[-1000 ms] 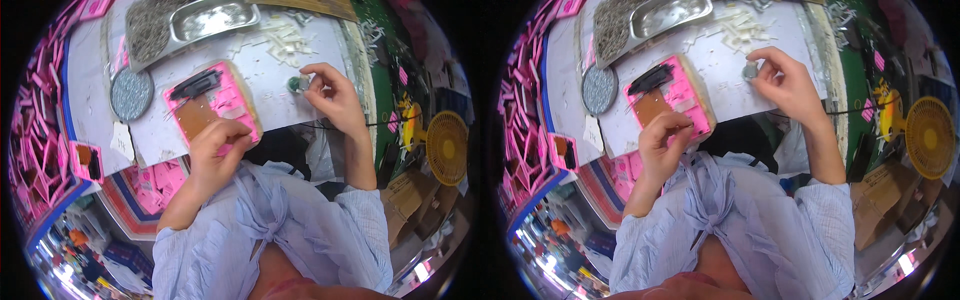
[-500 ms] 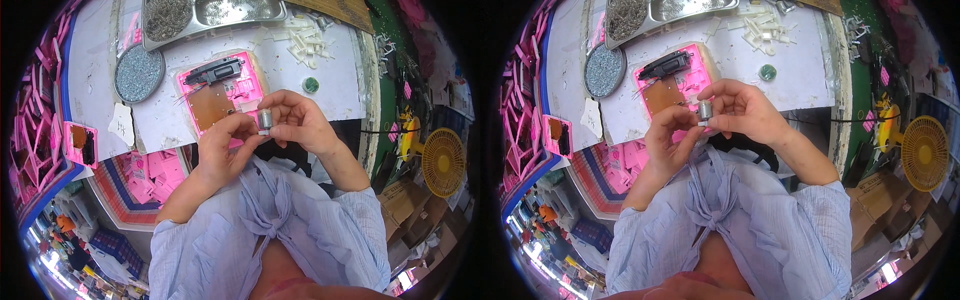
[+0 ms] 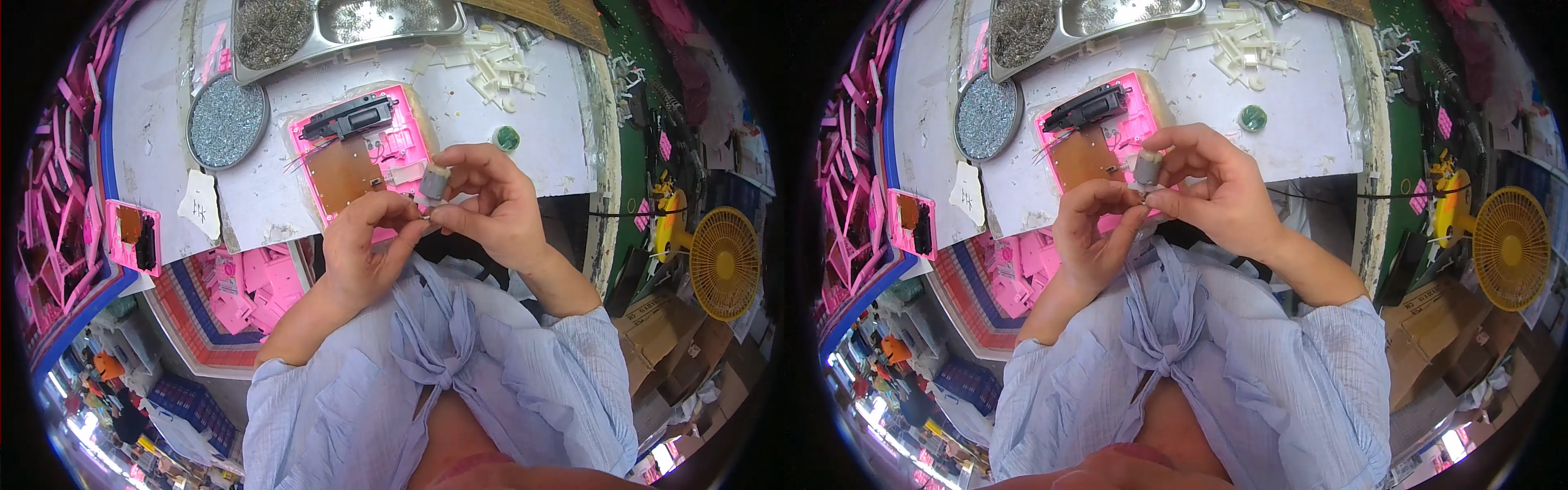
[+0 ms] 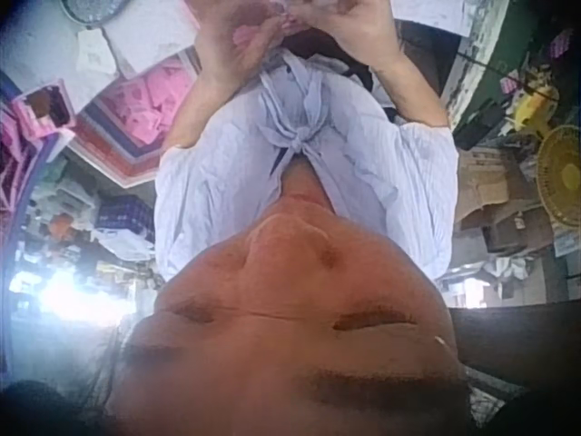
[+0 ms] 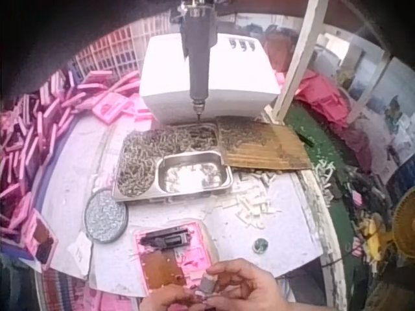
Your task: The person is assembling a pink electronic toy, using a soldering iron to connect wires and a power screwdriver to secure the casing.
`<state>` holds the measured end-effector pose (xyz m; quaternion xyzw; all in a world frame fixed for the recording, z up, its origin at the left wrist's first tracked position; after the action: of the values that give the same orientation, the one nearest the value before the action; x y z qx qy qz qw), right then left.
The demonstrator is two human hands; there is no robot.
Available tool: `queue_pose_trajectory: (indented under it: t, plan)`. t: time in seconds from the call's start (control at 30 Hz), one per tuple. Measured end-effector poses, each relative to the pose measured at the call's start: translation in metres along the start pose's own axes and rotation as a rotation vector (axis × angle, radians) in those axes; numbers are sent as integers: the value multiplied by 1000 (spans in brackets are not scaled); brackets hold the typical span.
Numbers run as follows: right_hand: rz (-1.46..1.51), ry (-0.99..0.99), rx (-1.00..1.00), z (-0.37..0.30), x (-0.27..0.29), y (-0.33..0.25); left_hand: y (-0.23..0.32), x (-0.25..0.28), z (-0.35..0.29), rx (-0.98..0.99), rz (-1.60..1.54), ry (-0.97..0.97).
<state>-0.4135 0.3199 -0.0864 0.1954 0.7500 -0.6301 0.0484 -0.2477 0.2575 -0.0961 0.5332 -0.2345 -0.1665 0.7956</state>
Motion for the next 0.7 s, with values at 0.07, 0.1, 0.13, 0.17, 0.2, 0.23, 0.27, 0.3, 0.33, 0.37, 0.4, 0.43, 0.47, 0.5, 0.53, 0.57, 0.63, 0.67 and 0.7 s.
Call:
queue_pose_trajectory:
  t: [0.07, 0.1, 0.13, 0.17, 0.2, 0.23, 0.27, 0.3, 0.33, 0.37, 0.4, 0.43, 0.47, 0.5, 0.53, 0.57, 0.63, 0.67, 0.7]
  plan:
    - [-34, -11, 29, -1, -1, -1, 2, 0, 0, -19, 34, -3]
    - [-51, -18, 42, -1, -2, -2, 2, -1, -1, -29, 44, 9]
    - [-74, -11, 55, -1, -2, -3, 2, -1, -1, -39, 54, 21]
    - [-97, -4, 68, -2, -4, -4, 4, -1, -1, -60, 84, 10]
    - [-119, 4, 81, -2, -4, -5, 6, 0, 1, -81, 112, -2]
    - [-117, 1, 76, -3, -4, -4, 8, 0, 2, -102, 141, -15]
    - [-114, -2, 72, -3, -4, -3, 10, 0, 3, -115, 149, -16]
    - [-111, -6, 66, -3, -3, -2, 11, 0, 4, -128, 158, -16]
    - [-122, -9, 80, -3, -3, -2, 12, 0, 5, -140, 166, -16]
    - [-133, -12, 94, -4, -3, -2, 11, 0, 4, -132, 163, -15]
    - [-144, -15, 107, -4, -3, -1, 11, 0, 3, -123, 161, -15]
    - [-127, -3, 116, -4, -3, -1, 11, -1, 2, -114, 158, -14]
    - [-110, 9, 125, -4, -2, -1, 8, -1, 0, -72, 128, -2]
    - [-93, 21, 135, -3, -1, -1, 5, -1, -3, -32, 99, 9]
    - [-126, 59, 177, -2, 2, -2, 3, -1, -5, 8, 69, 21]
    - [-159, 98, 218, -1, 6, -4, 2, -1, -6, 35, 24, 32]
    - [-400, 189, 310, 1, 17, -11, 0, -1, -8, 87, -65, 55]
    - [-470, 150, 337, 0, 20, -13, -1, -1, -9, 109, -109, 25]
    - [-538, 114, 362, -1, 23, -15, -2, 0, -10, 132, -152, -7]
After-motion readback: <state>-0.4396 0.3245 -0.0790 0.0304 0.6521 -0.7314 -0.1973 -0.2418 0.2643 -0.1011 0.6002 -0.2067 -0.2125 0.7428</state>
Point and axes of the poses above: each hand's wrist, its own z-axis towards the middle knuckle, its own x-axis out of the back of the hand, y = z × x, the point moved 4 cm from there along z, towards the middle knuckle, and after that the axes turned 2 degrees about y, right-handed, at the moved point
